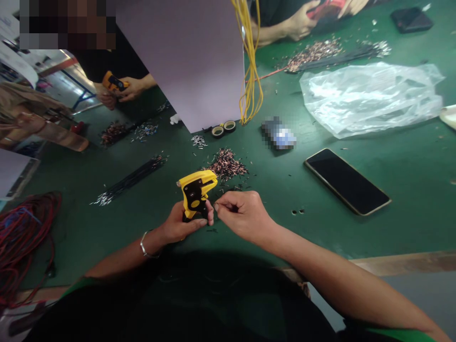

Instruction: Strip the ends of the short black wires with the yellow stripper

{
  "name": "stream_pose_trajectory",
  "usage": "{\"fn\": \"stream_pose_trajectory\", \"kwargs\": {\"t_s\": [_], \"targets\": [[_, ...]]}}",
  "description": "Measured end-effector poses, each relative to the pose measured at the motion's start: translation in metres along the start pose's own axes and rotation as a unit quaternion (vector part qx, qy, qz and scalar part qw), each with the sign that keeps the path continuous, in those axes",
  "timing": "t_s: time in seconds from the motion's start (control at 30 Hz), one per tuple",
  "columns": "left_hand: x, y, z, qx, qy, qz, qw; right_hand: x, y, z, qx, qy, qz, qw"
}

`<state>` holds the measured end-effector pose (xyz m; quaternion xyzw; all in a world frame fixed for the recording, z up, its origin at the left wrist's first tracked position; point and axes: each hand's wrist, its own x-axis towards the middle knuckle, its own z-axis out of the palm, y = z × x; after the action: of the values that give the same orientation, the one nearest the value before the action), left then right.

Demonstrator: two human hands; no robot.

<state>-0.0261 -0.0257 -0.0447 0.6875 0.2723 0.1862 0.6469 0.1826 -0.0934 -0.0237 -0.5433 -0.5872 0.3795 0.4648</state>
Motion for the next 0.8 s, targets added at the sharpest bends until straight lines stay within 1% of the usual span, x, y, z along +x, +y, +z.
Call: {"fn": "stream_pose_trajectory", "kwargs": {"t_s": [0.17,0.3,0.43,0.7,0.8], "targets": [[-0.0004,0.0019,0.0013,0.040,0.013,-0.009,0.999,-0.0006,0.0045,0.0008,-0.011,-0.006,0.001,1.000],[0.0004,0.0038,0.0019,0.078,0.032,-0.035,0.996,-0.0008,0.0050,0.0014,-0.017,-0.015,0.004,1.000],[0.0003,0.0035,0.0033,0.082,0.052,-0.053,0.994,-0.0011,0.0048,0.0020,-0.014,-0.019,-0.002,1.000],[-0.0025,-0.0041,0.0029,0.041,0.097,-0.097,0.990,-0.0001,0.0071,0.0029,0.011,-0.017,0.011,1.000],[0.0007,-0.0033,0.0004,-0.041,0.078,-0.095,0.992,0.0025,0.0086,-0.0001,0.051,-0.012,0.037,0.998]]}}
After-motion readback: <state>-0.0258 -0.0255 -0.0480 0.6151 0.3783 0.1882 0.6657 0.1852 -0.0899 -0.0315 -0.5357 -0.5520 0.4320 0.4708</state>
